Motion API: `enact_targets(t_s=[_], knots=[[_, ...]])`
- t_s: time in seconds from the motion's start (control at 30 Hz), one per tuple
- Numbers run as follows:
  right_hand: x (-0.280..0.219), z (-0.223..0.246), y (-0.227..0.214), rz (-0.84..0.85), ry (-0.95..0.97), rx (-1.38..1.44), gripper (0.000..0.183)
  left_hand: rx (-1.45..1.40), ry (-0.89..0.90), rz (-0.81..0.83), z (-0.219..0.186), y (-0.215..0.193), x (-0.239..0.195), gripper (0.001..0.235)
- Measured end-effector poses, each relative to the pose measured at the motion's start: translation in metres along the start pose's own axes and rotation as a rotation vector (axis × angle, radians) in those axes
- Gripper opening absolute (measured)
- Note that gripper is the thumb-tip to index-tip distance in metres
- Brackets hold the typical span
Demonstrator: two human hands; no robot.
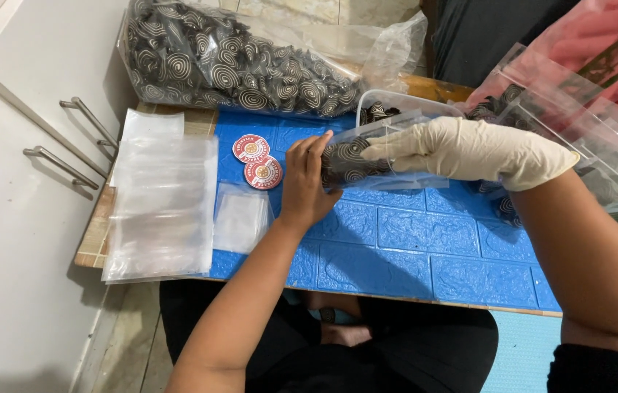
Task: The person places spiral-patterned cookies from a plastic container into a clear ziplock bag. They continue adding cookies until the bag is full, then seal it and set it aside.
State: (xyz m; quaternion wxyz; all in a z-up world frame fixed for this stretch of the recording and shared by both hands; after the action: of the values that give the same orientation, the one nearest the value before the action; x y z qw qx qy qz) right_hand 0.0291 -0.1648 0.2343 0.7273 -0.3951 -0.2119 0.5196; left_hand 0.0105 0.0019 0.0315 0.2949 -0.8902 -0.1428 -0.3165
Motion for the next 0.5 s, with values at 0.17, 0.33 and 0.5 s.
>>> enact_targets(t_s=[0.17, 0.33, 0.5], knots=[[-0.001, 0.002, -0.007, -0.185, 0.252, -0.057, 0.026, -0.048, -0.102, 0.014, 0.004, 0.002, -0.001, 0.099], [0.0, -0.011, 0.001, 0.01, 0.179, 0.062, 0.042, 0.0, -0.018, -0.006, 0.0, 0.001, -0.001, 0.094], [0.0, -0.018, 0.008, -0.079, 0.132, 0.163, 0.047, 0.0, -0.03, -0.098, -0.003, 0.003, 0.001, 0.107]])
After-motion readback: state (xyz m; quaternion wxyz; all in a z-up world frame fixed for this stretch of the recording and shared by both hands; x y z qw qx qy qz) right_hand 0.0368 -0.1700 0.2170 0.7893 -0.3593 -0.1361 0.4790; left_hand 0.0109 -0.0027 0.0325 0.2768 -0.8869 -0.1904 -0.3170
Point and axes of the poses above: each hand's wrist, its own x-axis towards the middle knuckle, its own y-axis out of the palm, z = x × y, the point moved 3 cm from there along x, towards the middle knuckle, and after that the axes turned 9 degrees about -y, right-handed, at the moved point
